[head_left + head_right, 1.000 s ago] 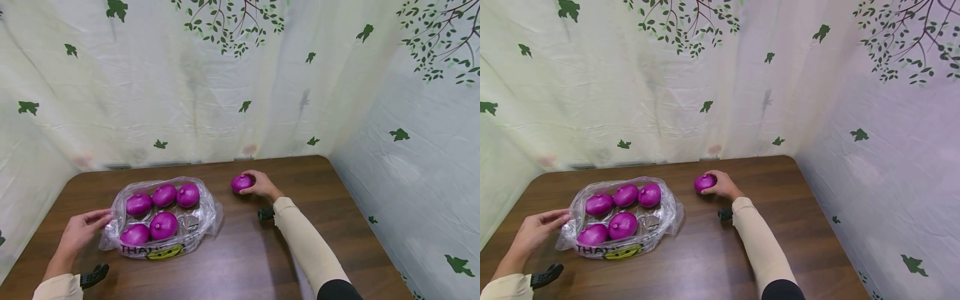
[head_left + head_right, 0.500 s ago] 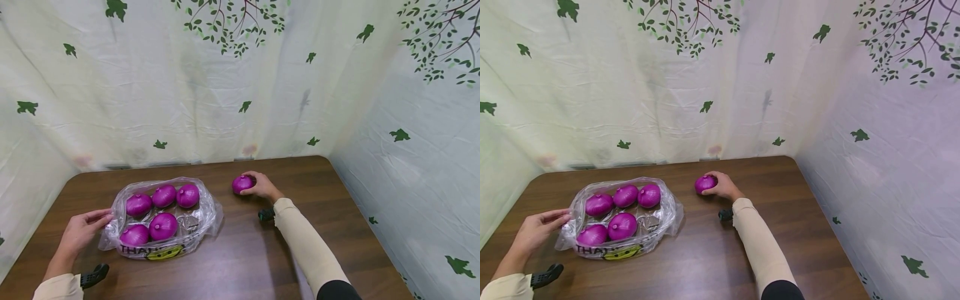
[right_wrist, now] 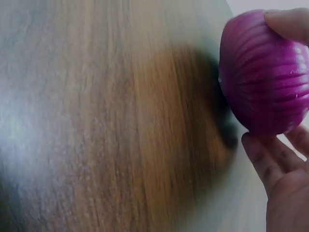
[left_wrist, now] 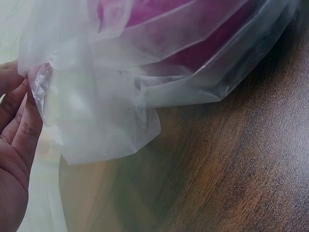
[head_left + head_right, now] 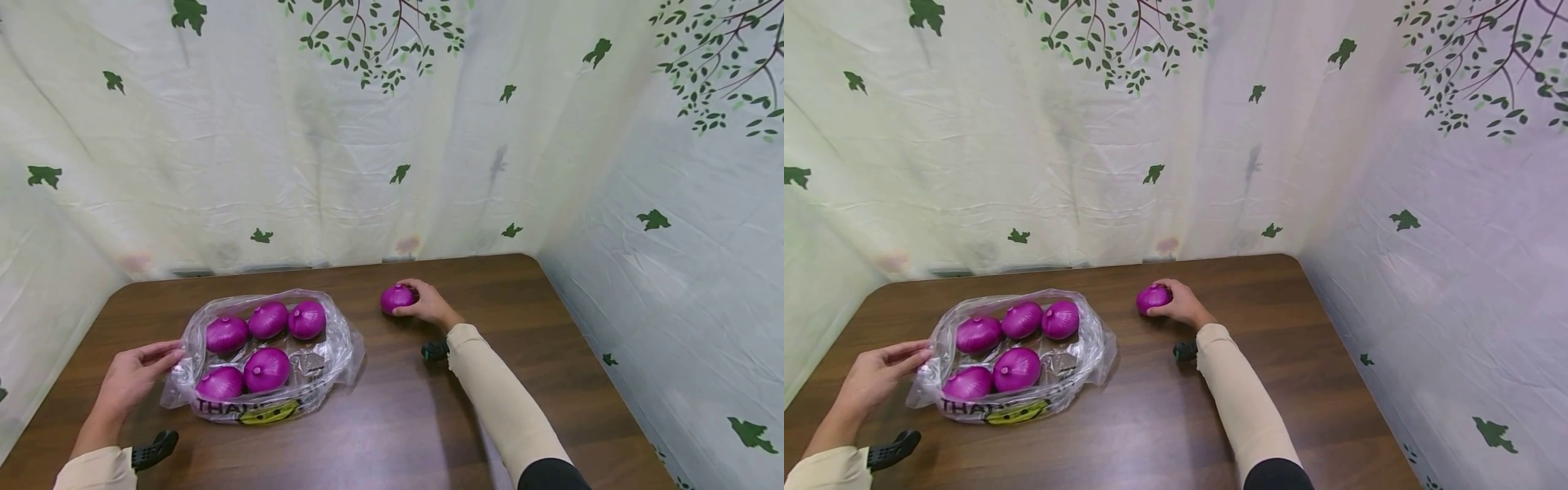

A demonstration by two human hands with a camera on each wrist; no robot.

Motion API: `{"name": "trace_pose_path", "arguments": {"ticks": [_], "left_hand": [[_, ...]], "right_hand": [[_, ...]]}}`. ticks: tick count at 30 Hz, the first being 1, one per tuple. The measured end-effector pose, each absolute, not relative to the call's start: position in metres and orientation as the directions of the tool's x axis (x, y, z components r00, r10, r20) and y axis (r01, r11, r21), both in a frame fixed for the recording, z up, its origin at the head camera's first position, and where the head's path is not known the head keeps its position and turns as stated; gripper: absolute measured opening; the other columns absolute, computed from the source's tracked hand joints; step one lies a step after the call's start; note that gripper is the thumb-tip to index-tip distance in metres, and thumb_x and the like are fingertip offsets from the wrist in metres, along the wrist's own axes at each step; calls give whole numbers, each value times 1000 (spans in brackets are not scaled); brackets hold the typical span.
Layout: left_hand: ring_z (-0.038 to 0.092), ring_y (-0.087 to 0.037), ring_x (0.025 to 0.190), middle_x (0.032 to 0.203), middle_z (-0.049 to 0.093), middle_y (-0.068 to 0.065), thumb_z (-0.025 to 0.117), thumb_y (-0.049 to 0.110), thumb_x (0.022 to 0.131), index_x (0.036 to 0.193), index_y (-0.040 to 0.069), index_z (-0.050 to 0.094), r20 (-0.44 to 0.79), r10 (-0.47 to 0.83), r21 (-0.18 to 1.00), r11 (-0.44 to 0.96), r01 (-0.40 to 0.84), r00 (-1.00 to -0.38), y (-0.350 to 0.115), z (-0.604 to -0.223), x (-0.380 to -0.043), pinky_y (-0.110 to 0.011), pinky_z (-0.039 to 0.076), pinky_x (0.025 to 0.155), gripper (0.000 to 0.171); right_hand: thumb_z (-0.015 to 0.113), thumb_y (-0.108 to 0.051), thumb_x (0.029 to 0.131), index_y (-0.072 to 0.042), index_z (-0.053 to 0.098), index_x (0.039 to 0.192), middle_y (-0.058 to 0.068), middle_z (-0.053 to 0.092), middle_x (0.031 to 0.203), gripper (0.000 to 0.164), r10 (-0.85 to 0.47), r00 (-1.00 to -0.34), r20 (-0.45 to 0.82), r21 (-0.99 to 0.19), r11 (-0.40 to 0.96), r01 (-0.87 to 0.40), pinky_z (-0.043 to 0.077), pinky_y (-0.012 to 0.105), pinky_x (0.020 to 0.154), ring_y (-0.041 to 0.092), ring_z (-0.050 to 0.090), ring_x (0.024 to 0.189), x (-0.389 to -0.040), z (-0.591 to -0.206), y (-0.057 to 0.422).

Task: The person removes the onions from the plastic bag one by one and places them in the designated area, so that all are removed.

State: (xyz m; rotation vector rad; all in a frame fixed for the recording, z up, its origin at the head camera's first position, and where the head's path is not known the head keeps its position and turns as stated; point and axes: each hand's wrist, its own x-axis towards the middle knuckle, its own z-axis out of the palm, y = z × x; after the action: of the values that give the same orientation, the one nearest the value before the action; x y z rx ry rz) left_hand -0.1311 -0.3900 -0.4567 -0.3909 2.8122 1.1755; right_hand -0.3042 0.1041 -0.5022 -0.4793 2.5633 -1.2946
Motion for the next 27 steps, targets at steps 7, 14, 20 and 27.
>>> {"name": "trace_pose_path", "arguments": {"ticks": [7,14,20,27], "left_hand": [[54,-38,108,129,53,-33,58,45,94,129,-9,54,-166,-209,700,663,-264,-964,-390,-456,-131,-42,51,77,65],[54,-2,90,128,55,-31,59,45,94,129,-8,55,-155,-207,694,673,-255,-966,-391,-456,-131,-26,49,70,64],[55,-9,95,130,53,-31,59,48,92,130,-7,55,-171,-206,702,660,-266,-963,-391,-456,-130,-33,50,73,67],[55,-2,90,129,54,-31,59,47,93,129,-7,55,-166,-201,704,661,-258,-966,-391,-454,-131,-20,49,67,66]], "right_hand": [[82,-20,78,-7,52,133,15,52,134,64,-377,-925,-47,-814,551,-183,43,46,99,31,51,121,-304,-502,101],[82,-23,77,-8,51,133,15,52,135,66,-378,-925,-33,-804,560,-200,43,47,99,32,51,121,-304,-505,101],[82,-24,77,-9,49,135,15,51,135,68,-381,-925,-17,-812,545,-209,42,48,100,31,50,122,-304,-508,102],[83,-21,77,-8,45,139,14,52,134,74,-373,-928,-13,-856,483,-182,41,48,101,31,49,123,-301,-506,102]]}}
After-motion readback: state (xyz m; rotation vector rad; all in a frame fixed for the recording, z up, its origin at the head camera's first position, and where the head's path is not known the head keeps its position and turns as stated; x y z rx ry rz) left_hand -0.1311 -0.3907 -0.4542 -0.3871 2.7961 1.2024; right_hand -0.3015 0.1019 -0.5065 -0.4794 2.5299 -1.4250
